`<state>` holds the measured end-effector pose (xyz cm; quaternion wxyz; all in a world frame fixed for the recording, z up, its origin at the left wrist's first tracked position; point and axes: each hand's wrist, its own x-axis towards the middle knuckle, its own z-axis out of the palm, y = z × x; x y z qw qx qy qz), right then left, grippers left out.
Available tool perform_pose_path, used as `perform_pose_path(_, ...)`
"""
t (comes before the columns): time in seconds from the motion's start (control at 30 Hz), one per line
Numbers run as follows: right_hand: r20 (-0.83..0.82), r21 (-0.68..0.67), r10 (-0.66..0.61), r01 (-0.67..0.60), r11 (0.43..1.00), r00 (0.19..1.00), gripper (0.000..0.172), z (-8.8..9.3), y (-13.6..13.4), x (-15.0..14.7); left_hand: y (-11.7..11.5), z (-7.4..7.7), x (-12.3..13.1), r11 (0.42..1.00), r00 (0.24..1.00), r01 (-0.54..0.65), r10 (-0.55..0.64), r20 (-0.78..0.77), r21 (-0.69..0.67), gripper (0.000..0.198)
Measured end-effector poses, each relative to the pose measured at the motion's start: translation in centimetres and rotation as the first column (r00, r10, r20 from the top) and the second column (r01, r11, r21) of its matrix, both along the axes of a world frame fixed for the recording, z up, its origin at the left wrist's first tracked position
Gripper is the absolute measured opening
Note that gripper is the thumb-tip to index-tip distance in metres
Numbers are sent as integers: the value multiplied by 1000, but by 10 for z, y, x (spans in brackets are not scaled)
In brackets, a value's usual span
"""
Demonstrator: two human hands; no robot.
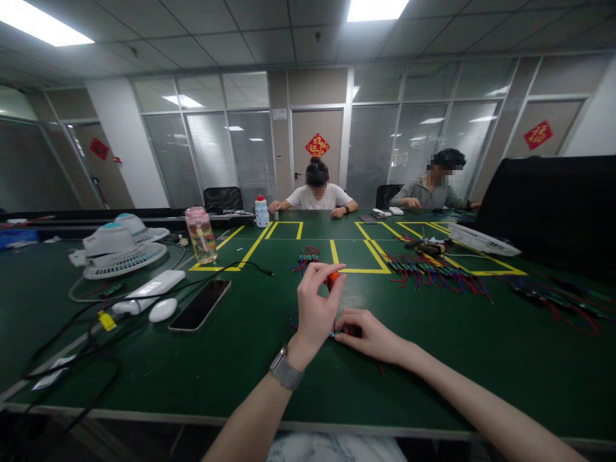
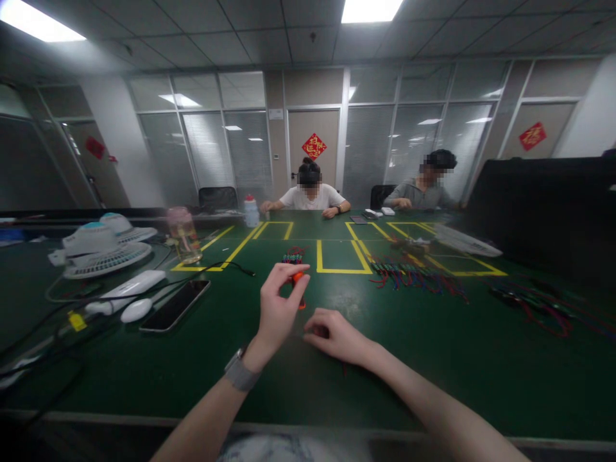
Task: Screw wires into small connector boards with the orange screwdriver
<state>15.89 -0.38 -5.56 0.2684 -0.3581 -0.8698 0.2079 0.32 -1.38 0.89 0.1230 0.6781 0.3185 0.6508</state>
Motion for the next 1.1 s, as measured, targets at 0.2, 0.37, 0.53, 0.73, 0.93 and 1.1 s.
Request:
perform_pose_path(0.2,3,4,0,0,1000,1000,19,1,0,0,-1,1,0,998,998,58,-58,8,-36,27)
perform_pose_path(0.37,1,-6,3,-3,1000,1000,17,-1,1,1,1,1,1,997,997,70,-69,33,-35,24)
perform_pose_path(0.53,-18,-17,9,-10,1000,1000,17,-3,1,1,0,0,1,999,999,-33,33,-2,-1,16)
perform_pose_path(0.73,-7,-14,-4,4,1000,1000,17,0,-1,0,0,0,1,994,995,94,-93,28,-46,28)
perform_pose_path(0.93,5,-17,-9,9,1000,1000,16,0,-1,0,1,-1,1,1000,1000,-3,3,11,8,17)
perform_pose_path(1.1,-1,-15,-18,18,1000,1000,15,0,0,0,0,0,0,998,999,44,-43,26,-37,25)
